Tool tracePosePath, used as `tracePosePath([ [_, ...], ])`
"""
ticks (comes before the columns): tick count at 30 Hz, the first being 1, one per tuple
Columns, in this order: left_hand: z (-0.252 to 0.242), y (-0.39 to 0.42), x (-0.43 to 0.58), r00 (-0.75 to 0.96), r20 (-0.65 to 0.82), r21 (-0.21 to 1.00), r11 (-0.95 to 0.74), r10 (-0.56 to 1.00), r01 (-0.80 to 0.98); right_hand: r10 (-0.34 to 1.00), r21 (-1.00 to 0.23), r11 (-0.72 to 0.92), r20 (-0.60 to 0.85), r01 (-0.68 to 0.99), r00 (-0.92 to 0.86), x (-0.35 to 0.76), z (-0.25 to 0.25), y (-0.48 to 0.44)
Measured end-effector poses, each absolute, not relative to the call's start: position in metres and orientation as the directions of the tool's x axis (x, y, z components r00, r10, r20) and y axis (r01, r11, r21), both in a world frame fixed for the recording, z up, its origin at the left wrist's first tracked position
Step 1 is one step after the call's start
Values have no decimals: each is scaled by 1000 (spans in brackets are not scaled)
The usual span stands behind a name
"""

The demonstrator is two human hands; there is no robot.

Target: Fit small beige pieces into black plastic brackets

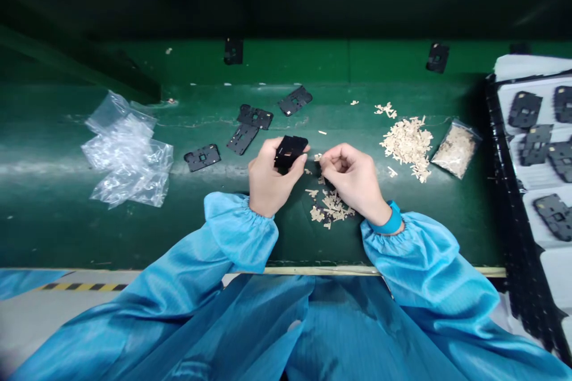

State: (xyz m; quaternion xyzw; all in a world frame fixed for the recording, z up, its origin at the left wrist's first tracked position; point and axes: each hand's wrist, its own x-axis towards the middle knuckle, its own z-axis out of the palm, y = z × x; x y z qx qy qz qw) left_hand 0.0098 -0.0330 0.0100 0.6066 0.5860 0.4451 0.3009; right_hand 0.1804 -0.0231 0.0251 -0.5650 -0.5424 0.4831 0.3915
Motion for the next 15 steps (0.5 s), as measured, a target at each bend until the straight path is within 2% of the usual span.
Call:
tracePosePath([
  [3, 7, -35, 9, -57, 293, 831, -224, 954, 510, 991, -967, -94, -114, 237, -69, 179, 25, -24],
  [5, 6, -36, 9, -19, 296, 813, -242, 955, 529, 990, -969, -84, -109, 234, -92, 180, 24, -24],
  [11, 9, -31, 10, -43, 142, 864, -102, 989, 492, 992, -957, -44, -76, 288, -101, 181, 19, -28],
  [15, 12, -27, 9, -50, 36, 913, -12, 998, 407, 993, -904, 81, 36, 420, -114, 182, 19, -29],
])
